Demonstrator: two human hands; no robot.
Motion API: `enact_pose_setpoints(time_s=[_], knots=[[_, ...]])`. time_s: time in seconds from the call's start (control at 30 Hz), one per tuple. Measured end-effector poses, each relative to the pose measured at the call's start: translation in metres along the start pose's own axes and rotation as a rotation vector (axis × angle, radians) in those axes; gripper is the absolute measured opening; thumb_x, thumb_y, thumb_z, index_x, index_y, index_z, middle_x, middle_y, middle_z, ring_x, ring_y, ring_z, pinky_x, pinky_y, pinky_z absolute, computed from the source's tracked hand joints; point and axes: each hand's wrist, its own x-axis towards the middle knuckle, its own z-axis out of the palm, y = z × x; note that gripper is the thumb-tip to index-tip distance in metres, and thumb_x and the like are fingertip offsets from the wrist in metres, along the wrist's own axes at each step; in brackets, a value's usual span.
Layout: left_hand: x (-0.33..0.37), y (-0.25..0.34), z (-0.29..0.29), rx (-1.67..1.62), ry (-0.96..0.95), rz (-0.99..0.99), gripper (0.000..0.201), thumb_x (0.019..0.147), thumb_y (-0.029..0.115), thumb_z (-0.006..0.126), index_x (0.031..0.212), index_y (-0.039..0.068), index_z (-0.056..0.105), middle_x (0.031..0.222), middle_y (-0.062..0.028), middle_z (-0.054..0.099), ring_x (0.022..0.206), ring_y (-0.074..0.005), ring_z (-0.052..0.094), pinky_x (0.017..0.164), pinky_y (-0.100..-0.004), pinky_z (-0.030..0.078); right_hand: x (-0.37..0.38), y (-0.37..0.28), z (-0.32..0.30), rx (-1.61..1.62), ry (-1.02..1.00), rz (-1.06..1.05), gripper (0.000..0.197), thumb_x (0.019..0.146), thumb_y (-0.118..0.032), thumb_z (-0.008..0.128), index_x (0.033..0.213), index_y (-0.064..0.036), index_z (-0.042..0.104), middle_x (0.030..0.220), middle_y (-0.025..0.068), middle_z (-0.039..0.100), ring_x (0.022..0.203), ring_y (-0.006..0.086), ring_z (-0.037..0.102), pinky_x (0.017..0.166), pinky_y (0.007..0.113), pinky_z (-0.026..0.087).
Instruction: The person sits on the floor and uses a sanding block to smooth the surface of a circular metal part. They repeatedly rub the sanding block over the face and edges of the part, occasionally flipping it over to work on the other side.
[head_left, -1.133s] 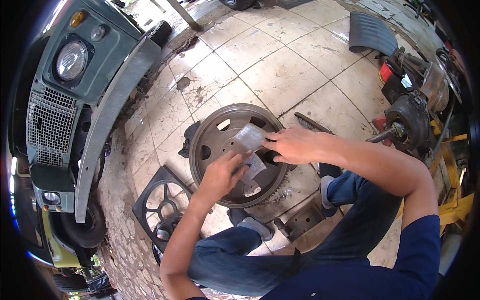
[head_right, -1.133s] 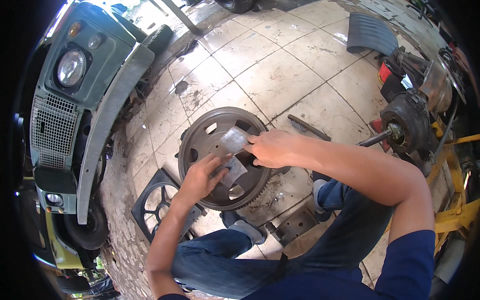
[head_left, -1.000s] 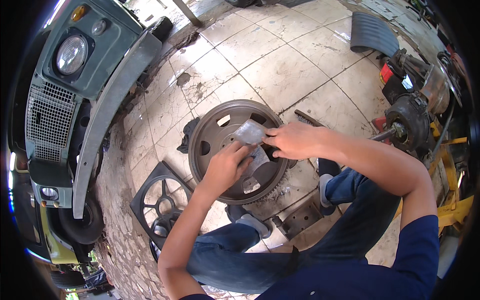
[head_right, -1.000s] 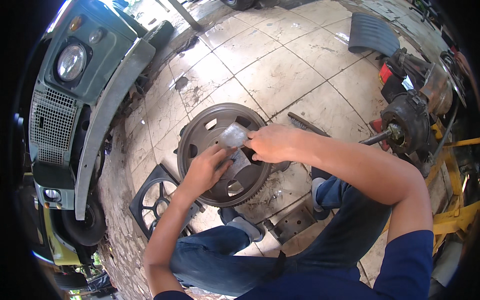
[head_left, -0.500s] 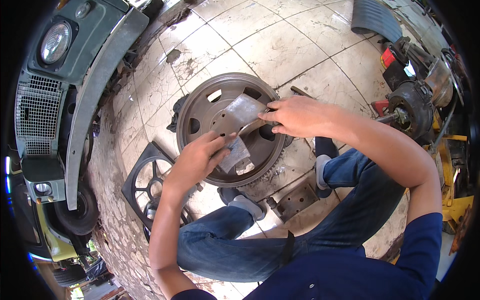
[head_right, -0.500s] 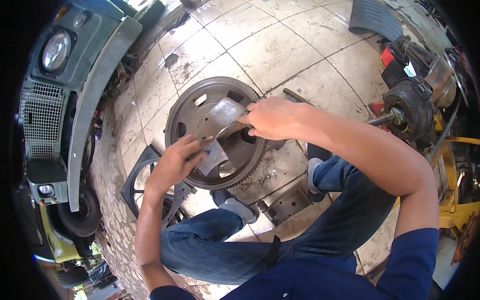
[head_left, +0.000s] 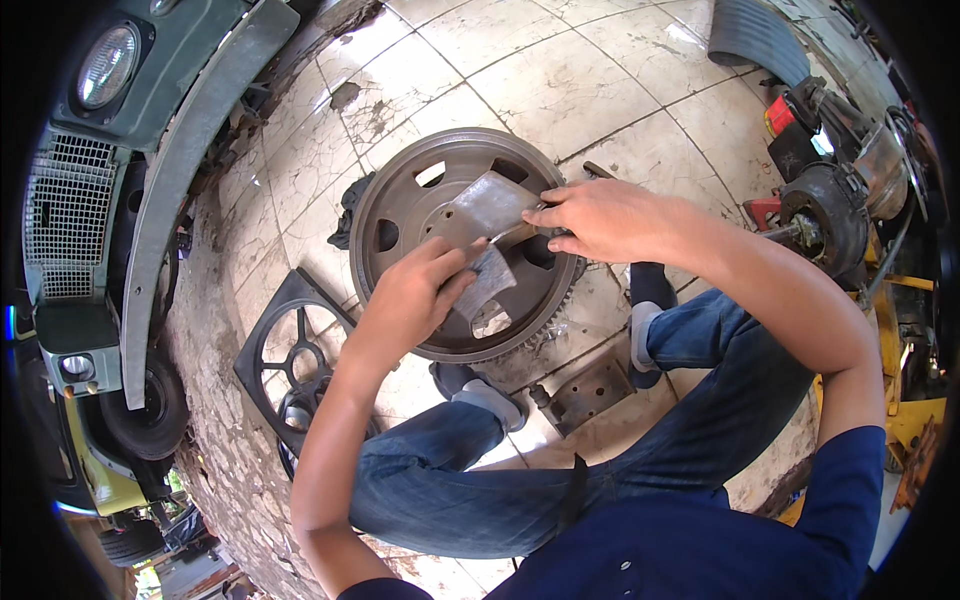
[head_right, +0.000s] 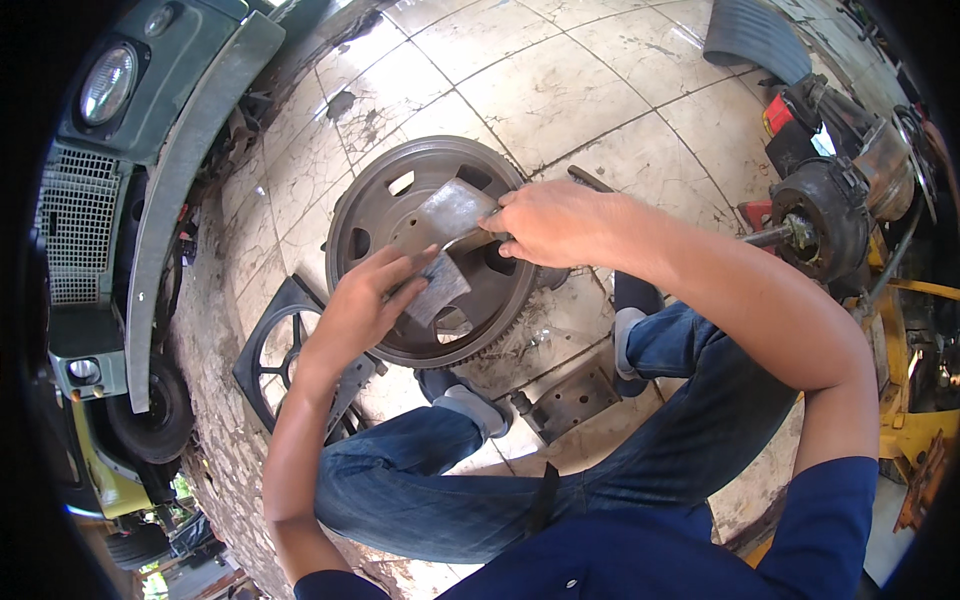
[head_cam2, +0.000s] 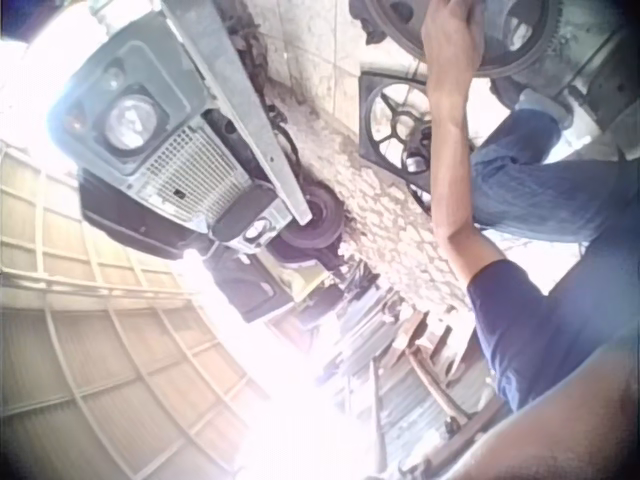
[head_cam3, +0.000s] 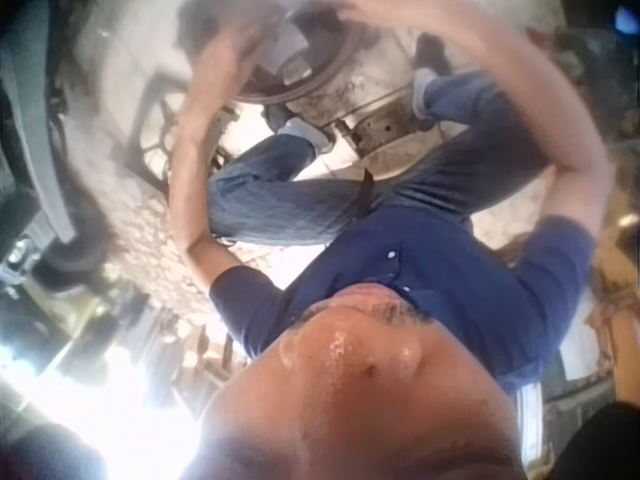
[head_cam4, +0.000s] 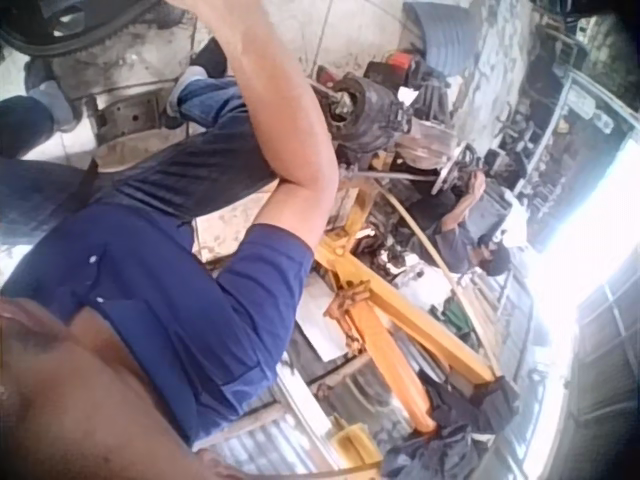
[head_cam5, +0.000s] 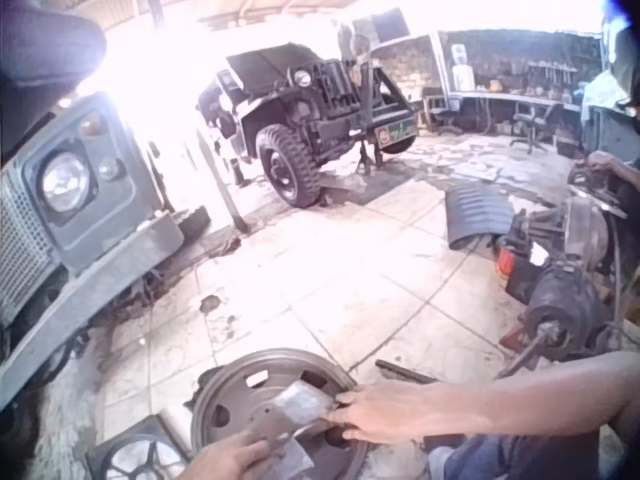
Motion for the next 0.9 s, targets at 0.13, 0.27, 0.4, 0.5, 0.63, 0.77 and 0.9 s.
enact_pose_setpoints(time_s=[0.13,0.27,0.4,0.5,0.63,0.77,0.9], knots=[[0.012,0.003,0.003,0.036,0.022,0.058,0.036,0.095,0.012,0.068,0.13,0.01,0.068,0.097,-0.0148,0.062,0.091,-0.0356,0.064,0.081,-0.0435,0.051,0.004,-0.002,-0.001,0.017,-0.026,0.009,0.047,0.1,-0.029,0.062,0.141,-0.008,0.058,0.125,0.0204,0.066,0.114,0.0375,0.065,0.096,0.048,0.053],[0.009,-0.002,-0.002,0.03,0.001,0.069,0.036,0.095,0.013,0.068,0.13,0.011,0.068,0.096,-0.0144,0.062,0.09,-0.0355,0.063,0.08,-0.0433,0.051,-0.001,0.01,0.009,-0.013,0.106,-0.082,0.045,0.1,-0.029,0.062,0.139,-0.0076,0.06,0.118,0.0205,0.069,0.112,0.0372,0.067,0.095,0.048,0.053],[0.01,0.006,-0.009,0.039,-0.055,0.028,0.035,0.094,0.013,0.069,0.128,0.01,0.068,0.096,-0.0139,0.063,0.09,-0.0354,0.063,0.08,-0.0429,0.051,-0.003,0.002,0.0,0.007,0.019,0.014,0.044,0.1,-0.027,0.063,0.14,-0.0098,0.06,0.131,0.0182,0.065,0.112,0.0358,0.067,0.098,0.047,0.053],[0.013,0.004,0.001,0.079,0.006,0.056,0.028,0.094,0.015,0.067,0.122,0.009,0.07,0.094,-0.0135,0.062,0.091,-0.0345,0.064,0.079,-0.0446,0.052,0.003,-0.006,-0.008,0.051,-0.074,0.077,0.044,0.1,-0.026,0.064,0.141,-0.0115,0.06,0.139,0.0166,0.062,0.114,0.0356,0.066,0.1,0.046,0.053],[0.022,0.004,0.008,0.132,0.075,0.164,0.03,0.094,0.015,0.066,0.124,0.01,0.069,0.093,-0.0123,0.062,0.089,-0.0337,0.064,0.079,-0.0443,0.052,0.003,-0.006,-0.011,0.069,-0.087,0.106,0.044,0.1,-0.026,0.063,0.141,-0.0118,0.06,0.142,0.0154,0.06,0.115,0.0359,0.065,0.1,0.046,0.053],[0.021,0.009,0.002,0.239,0.046,0.181,0.031,0.095,0.015,0.065,0.125,0.01,0.068,0.091,-0.0116,0.061,0.087,-0.0321,0.065,0.079,-0.0434,0.053,-0.003,0.003,-0.002,0.041,-0.006,0.02,0.044,0.1,-0.026,0.063,0.141,-0.0121,0.06,0.143,0.0147,0.059,0.118,0.0357,0.064,0.101,0.046,0.053],[0.019,0.011,-0.001,0.319,0.015,0.17,0.03,0.095,0.015,0.065,0.124,0.009,0.069,0.092,-0.0116,0.062,0.088,-0.031,0.064,0.078,-0.042,0.052,-0.001,0.002,-0.001,0.027,-0.007,0.018,0.044,0.099,-0.026,0.064,0.141,-0.012,0.06,0.142,0.0145,0.06,0.118,0.0357,0.064,0.1,0.046,0.053]])
